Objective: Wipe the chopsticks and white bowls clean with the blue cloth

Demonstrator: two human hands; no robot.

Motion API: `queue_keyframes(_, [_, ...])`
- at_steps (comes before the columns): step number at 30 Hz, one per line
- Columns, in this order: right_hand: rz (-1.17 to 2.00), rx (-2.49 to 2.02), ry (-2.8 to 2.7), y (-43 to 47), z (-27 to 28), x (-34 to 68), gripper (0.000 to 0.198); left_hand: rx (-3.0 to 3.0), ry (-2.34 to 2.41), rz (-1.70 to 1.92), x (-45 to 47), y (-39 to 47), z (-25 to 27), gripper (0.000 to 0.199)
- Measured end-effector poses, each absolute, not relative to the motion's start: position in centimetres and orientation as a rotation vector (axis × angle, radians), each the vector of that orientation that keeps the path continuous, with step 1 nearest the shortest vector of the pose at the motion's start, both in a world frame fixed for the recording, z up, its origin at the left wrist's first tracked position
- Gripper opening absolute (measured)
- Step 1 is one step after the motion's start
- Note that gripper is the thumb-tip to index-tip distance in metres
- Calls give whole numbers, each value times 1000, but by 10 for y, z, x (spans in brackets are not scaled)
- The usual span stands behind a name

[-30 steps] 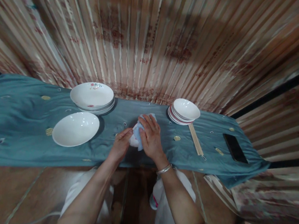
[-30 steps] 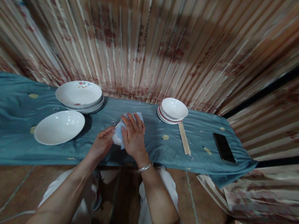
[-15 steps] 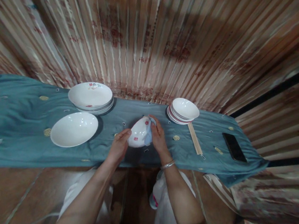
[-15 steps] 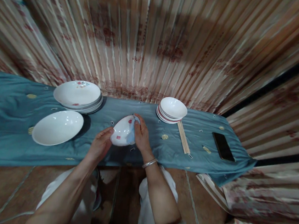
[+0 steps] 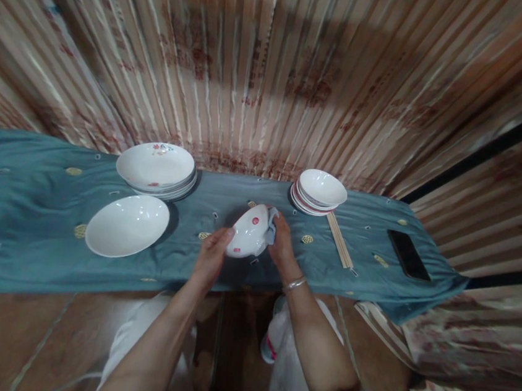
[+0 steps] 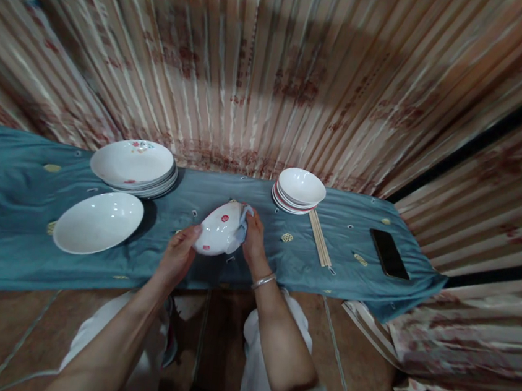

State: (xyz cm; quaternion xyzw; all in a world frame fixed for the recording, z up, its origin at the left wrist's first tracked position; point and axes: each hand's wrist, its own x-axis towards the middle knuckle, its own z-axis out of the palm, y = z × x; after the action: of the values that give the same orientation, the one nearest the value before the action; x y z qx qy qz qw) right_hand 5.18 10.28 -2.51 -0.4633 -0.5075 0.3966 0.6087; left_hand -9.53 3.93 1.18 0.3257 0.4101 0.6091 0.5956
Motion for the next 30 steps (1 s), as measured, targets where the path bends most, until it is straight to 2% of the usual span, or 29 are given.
queue_keyframes(4, [1136,-1029,-906,107,-15,52,39,793,985,1410,-92,40,8,37])
queue_keyframes(8, [1112,-1027,-903,106,-7,49,40,809,1025,1474,-97,42,13,33])
queue_keyframes(14, [891,-1115,-1239,89,8,44,41,879,1104,1557,-112,36,20,35])
queue_keyframes(23, [631,-1103,-1655,64,25,30,41,929,1181,1496,-118,22,32,30])
queue_keyframes(30, [206,-1080,-2113,32,41,14,44,906,1188,1516,-118,21,38,20])
